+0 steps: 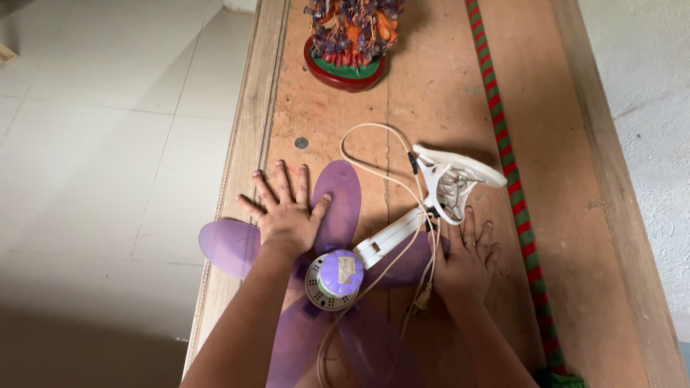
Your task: The person moves a portable air cooler to a new location, then rearranges items on a wooden cabinet including a small fan, a decorative figurine, and a broom. Finally, the person sweeps the tiled floor with a broom.
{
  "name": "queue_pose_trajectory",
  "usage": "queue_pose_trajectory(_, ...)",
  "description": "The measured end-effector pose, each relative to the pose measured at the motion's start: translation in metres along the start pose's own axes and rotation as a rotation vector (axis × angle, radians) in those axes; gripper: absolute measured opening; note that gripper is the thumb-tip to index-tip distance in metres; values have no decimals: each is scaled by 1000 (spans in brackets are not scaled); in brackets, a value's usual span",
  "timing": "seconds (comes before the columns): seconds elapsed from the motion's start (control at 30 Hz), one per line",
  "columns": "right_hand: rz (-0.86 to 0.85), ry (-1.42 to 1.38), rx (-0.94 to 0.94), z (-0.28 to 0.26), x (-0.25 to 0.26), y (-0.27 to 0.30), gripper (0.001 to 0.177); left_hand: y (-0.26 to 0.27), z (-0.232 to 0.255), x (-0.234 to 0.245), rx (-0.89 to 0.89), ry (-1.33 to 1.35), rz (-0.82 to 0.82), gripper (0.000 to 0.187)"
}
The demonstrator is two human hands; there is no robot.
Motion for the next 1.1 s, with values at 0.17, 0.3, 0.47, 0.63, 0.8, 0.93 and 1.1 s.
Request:
queue_pose_trajectory(0.17,-11,18,-12,3,-3,-6,64,3,0,-1,16,-20,-24,83)
queue_pose_trajectory(0.3,-45,15,-40,3,-4,-1,64,4,0,0,17,2,-41,85)
queue_pose_trajectory(0.47,-88,51,-65,2,-3,-4,67,5,1,4,8,6,-7,85)
queue_pose_trajectory(0.63,-93,72,-58,4,-7,-9,66,5,2,8,19,-14,-40,84)
queue_pose_trajectory(0.8,-115,88,-71,4,-11,-10,69,5,3,9,28,5,-52,82)
queue_pose_trajectory(0.93,-87,95,-64,8,-13,-7,69,5,1,8,17,1,-26,83)
queue_pose_trajectory(1.1,-110,103,-75,4,-10,-12,69,7,1,5,29,2,-37,83)
Point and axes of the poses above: each hand's wrist, its own y-axis away from the middle knuckle, its own x-axis out of the back of the hand, z = x × y, the point moved 5 cm from there along -y, towards the middle knuckle, and after that the axes turned 8 degrees about x, right-handed, at the moved point
